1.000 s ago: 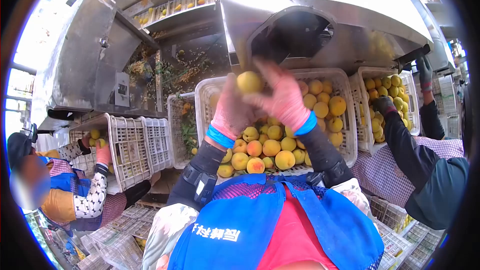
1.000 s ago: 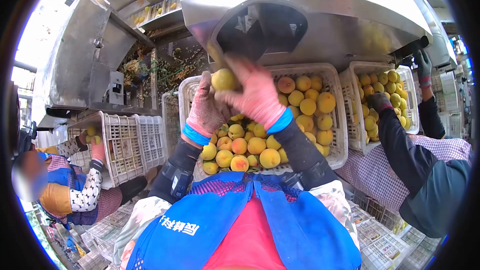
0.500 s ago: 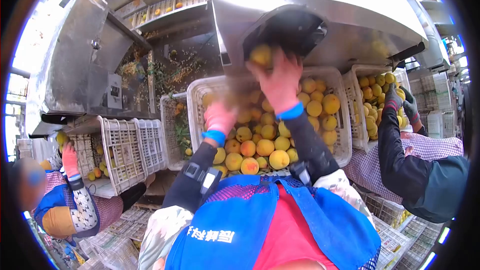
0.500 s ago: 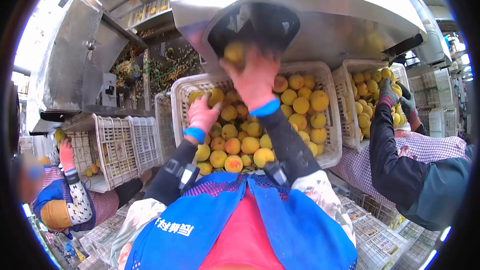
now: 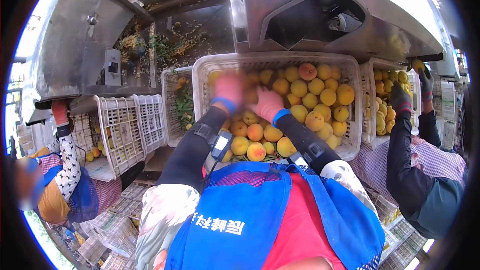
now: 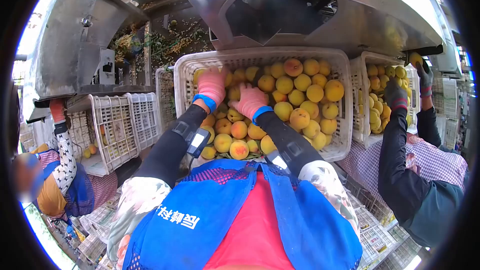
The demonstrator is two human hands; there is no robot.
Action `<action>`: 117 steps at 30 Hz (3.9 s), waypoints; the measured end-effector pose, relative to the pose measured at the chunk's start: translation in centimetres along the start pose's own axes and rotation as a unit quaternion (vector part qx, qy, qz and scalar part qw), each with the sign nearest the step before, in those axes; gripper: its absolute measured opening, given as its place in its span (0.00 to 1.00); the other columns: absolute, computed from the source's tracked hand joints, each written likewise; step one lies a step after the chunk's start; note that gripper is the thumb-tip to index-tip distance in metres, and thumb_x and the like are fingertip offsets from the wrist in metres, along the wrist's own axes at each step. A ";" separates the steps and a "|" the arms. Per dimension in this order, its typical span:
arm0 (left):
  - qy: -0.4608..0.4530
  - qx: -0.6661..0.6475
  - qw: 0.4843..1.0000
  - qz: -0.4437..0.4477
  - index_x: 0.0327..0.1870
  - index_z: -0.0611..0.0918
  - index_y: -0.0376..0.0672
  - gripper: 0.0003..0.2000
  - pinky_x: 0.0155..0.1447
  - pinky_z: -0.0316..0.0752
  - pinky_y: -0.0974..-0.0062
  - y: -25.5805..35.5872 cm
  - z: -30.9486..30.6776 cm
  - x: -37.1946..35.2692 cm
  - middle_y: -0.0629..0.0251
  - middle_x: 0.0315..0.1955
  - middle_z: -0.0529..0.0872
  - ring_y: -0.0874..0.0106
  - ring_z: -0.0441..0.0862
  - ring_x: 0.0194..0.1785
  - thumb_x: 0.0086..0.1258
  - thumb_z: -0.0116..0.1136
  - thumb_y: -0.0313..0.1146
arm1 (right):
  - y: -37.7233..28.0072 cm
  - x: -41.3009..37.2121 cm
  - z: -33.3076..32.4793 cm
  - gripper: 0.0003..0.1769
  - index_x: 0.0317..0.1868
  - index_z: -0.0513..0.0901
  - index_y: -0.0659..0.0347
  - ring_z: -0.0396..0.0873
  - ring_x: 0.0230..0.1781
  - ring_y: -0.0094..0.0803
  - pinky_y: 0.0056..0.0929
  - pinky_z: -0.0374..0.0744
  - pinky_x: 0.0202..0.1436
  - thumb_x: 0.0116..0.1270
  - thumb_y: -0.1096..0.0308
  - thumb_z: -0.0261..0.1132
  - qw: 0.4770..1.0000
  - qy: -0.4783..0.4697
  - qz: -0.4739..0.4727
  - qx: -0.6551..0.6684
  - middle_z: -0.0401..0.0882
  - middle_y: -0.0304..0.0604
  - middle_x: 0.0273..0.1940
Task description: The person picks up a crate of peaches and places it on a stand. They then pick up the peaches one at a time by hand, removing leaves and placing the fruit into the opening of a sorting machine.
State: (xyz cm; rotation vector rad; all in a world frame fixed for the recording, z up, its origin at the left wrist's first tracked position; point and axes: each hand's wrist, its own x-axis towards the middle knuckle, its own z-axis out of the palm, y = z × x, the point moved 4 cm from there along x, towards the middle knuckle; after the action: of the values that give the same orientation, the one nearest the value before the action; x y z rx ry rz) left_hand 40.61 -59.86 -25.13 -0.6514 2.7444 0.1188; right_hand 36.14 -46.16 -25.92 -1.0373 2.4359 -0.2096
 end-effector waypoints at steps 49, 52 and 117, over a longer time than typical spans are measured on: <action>-0.153 -0.873 0.460 -0.044 0.64 0.77 0.42 0.31 0.54 0.80 0.59 1.9 -3.5 -6.9 0.54 0.45 0.88 0.59 0.86 0.46 0.76 0.52 0.61 | -1.4 -6.0 -18.8 0.50 0.69 0.72 0.64 0.80 0.53 0.56 0.53 0.75 0.59 0.48 0.50 0.80 0.867 0.456 -0.114 0.167 0.83 0.54 0.53; -0.147 -0.842 0.497 -0.150 0.60 0.78 0.41 0.25 0.51 0.81 0.59 2.6 -1.4 -6.8 0.54 0.43 0.88 0.60 0.86 0.42 0.77 0.55 0.54 | -0.7 -0.4 -20.7 0.44 0.65 0.77 0.63 0.82 0.51 0.56 0.52 0.78 0.56 0.49 0.51 0.80 0.898 0.433 -0.074 0.038 0.84 0.55 0.51; -0.439 -0.846 0.228 0.198 0.64 0.77 0.39 0.24 0.56 0.84 0.52 11.2 -3.5 -6.5 0.53 0.55 0.85 0.57 0.85 0.56 0.75 0.61 0.46 | 4.0 -9.0 -14.7 0.45 0.67 0.77 0.63 0.82 0.55 0.47 0.37 0.78 0.62 0.49 0.58 0.83 0.716 0.278 -0.085 0.635 0.85 0.52 0.55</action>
State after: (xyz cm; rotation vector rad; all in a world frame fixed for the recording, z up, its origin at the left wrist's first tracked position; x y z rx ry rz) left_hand 40.06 -47.64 -19.63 0.0608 0.4311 2.5872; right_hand 31.82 -37.59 -11.02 -0.4951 1.7821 -2.1331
